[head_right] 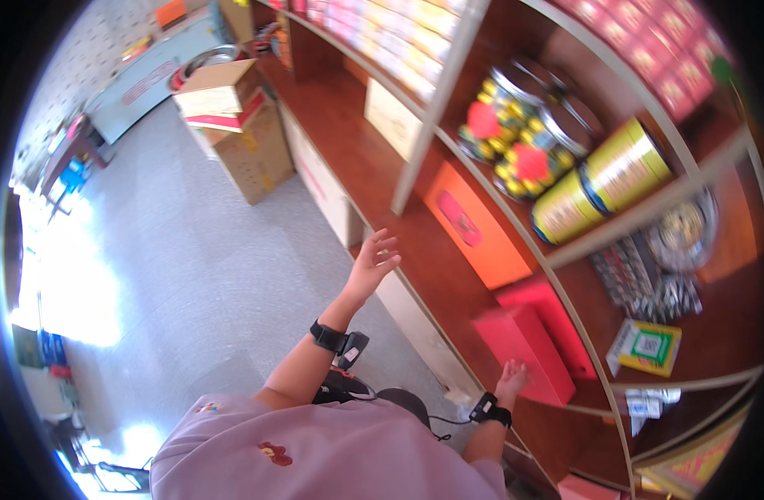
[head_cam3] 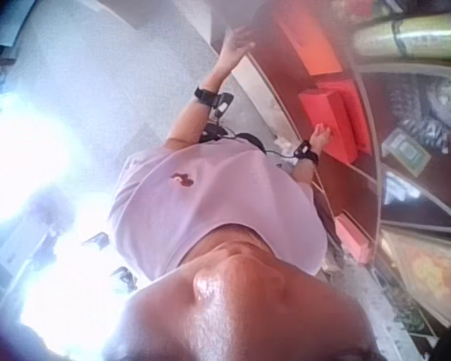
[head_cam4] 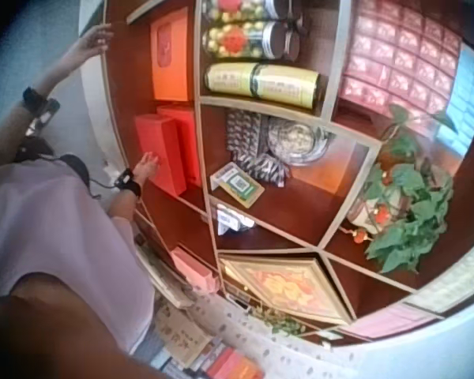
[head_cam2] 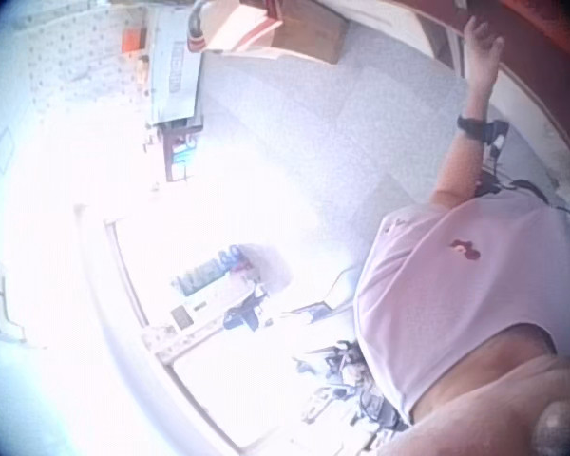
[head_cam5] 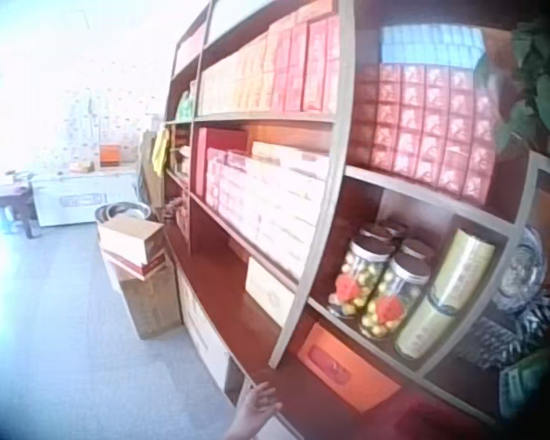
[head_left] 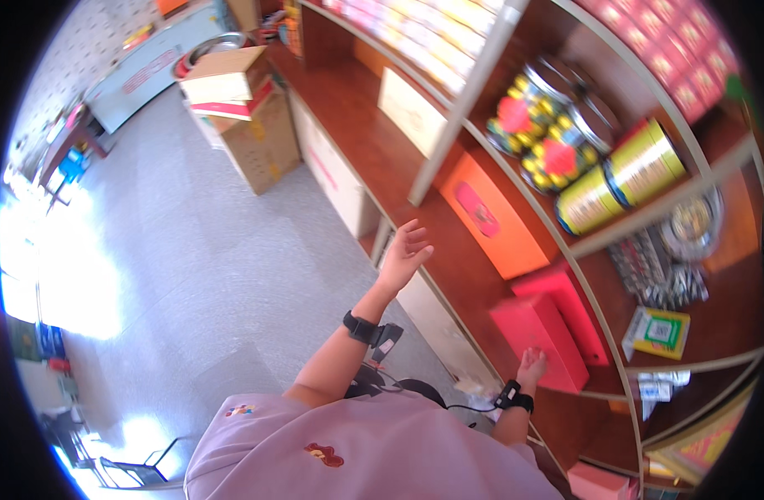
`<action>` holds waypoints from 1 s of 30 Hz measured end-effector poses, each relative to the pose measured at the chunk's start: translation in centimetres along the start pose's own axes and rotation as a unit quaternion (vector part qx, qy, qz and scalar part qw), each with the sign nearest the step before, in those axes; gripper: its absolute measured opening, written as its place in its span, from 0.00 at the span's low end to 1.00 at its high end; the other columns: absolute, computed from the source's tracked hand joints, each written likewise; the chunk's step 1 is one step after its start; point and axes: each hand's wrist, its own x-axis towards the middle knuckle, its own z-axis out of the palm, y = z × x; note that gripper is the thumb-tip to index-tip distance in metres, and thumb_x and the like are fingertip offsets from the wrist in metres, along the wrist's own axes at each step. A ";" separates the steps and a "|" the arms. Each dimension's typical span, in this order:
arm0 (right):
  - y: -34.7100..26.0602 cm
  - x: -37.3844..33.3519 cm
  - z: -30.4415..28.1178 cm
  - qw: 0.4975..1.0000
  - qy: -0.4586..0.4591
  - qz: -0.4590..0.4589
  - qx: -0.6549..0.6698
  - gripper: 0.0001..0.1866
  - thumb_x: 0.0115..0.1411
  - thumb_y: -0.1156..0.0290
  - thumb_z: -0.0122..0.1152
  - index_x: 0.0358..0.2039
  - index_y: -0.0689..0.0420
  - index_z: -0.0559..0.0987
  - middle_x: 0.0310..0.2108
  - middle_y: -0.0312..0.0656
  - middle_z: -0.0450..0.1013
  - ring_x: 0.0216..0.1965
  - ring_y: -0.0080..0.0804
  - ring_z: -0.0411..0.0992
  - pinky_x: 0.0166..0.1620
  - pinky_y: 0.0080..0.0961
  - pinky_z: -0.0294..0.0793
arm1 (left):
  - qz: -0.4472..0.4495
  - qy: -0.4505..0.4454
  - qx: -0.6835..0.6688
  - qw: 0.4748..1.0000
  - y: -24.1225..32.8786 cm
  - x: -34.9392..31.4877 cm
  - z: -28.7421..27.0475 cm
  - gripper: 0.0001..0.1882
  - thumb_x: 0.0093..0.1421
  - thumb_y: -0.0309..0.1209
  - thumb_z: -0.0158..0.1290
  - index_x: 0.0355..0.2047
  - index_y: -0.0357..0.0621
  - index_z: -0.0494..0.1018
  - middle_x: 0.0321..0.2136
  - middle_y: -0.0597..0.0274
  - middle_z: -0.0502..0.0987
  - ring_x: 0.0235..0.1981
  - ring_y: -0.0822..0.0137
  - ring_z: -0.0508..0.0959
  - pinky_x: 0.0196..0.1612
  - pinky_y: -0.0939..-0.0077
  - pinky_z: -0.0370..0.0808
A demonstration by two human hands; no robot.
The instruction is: The person wipes a wooden shelf using a cloth and then relocates several boxes from a freezer top and other shelves to organize them onto the shelving unit.
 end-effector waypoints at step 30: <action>36.9 -36.0 80.7 0.807 -0.489 0.270 -0.192 0.09 0.63 0.64 0.55 0.40 0.53 0.76 0.34 0.35 0.75 0.34 0.24 0.72 0.38 0.23 0.73 | 0.046 0.418 -0.045 0.906 23.8 14.5 -59.6 0.17 0.64 0.40 0.51 0.50 0.47 0.70 0.49 0.64 0.75 0.50 0.70 0.73 0.51 0.74 0.67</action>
